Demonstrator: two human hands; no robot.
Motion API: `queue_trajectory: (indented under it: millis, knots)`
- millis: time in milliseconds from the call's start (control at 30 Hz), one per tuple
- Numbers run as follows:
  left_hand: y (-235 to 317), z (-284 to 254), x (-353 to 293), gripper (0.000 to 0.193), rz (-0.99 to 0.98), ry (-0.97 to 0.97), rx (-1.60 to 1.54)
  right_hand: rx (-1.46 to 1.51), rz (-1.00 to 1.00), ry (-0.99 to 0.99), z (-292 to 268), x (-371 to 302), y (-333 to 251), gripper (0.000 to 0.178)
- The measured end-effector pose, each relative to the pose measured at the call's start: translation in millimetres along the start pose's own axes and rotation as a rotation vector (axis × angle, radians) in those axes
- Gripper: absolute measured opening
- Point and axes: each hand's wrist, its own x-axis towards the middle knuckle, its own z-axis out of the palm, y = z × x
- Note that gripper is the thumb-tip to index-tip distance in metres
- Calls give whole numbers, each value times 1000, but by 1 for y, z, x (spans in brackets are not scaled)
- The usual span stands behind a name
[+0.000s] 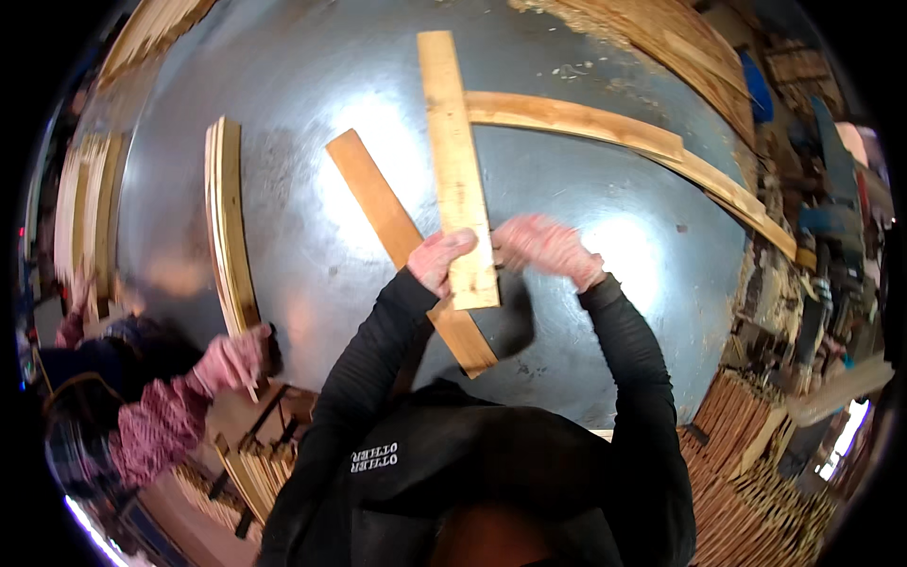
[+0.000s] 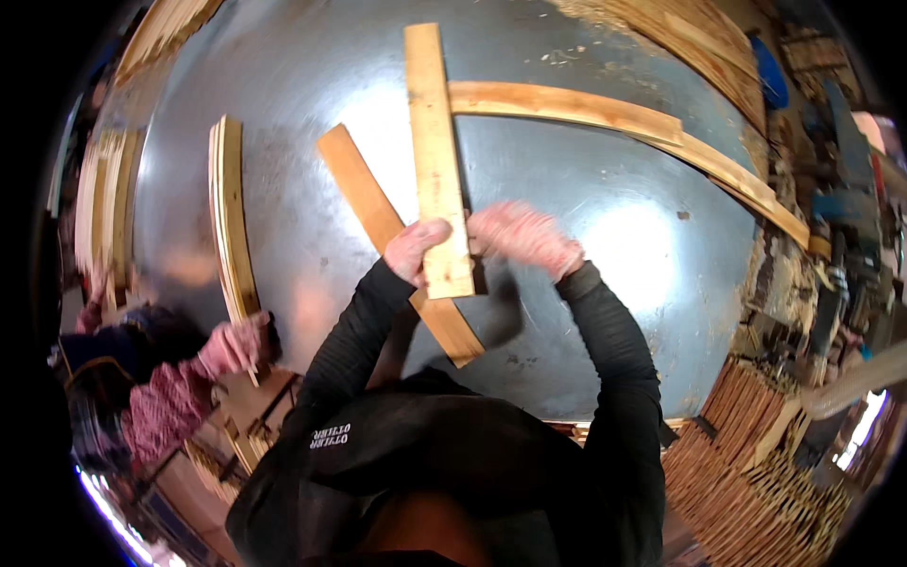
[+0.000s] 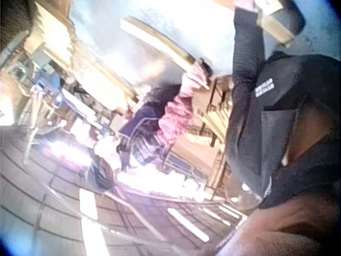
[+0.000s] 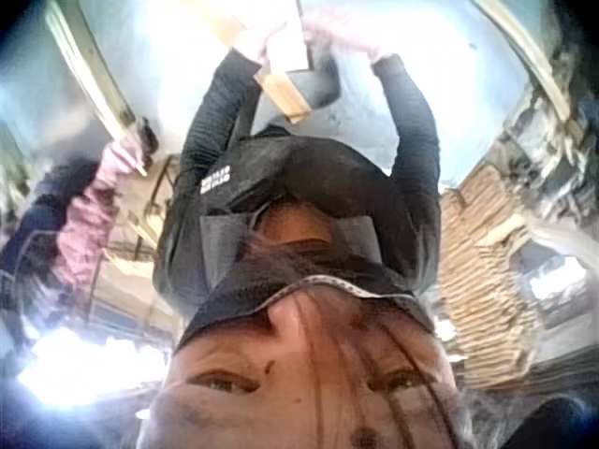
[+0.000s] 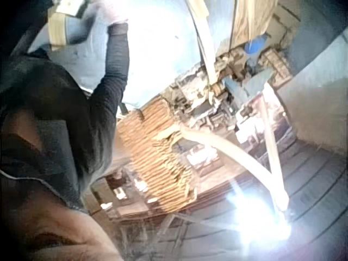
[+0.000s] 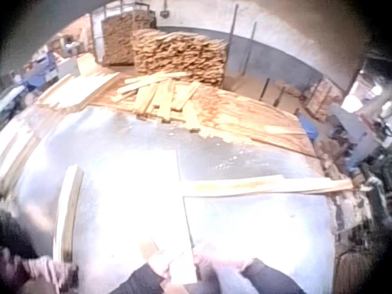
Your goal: The person sorts and stacks thin wooden planks on a metal workbench. They pick up individual planks, inspect them, and arrange them into neat piles, occasionally moving planks between stacks.
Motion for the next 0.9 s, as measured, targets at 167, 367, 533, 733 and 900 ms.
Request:
queue_trajectory:
  millis: [167, 367, 533, 733, 900]
  knots:
    - [2, 15, -14, 47, -3, 68, -1, -1490, -160, 1107, -145, 46, 63, 84]
    - [10, 32, -45, 40, 82, 235, 108, -1388, 168, 753, -201, 49, 55, 73]
    - [-32, 13, -22, 40, 184, 468, 282, -617, 324, 212, -61, 5, -27, 68]
    - [-76, 17, 9, 32, 135, 447, 463, -633, -232, 670, -13, 3, 81, 66]
    - [-72, 31, 2, 24, 86, 630, 464, -641, 581, 1555, -73, -56, 144, 101]
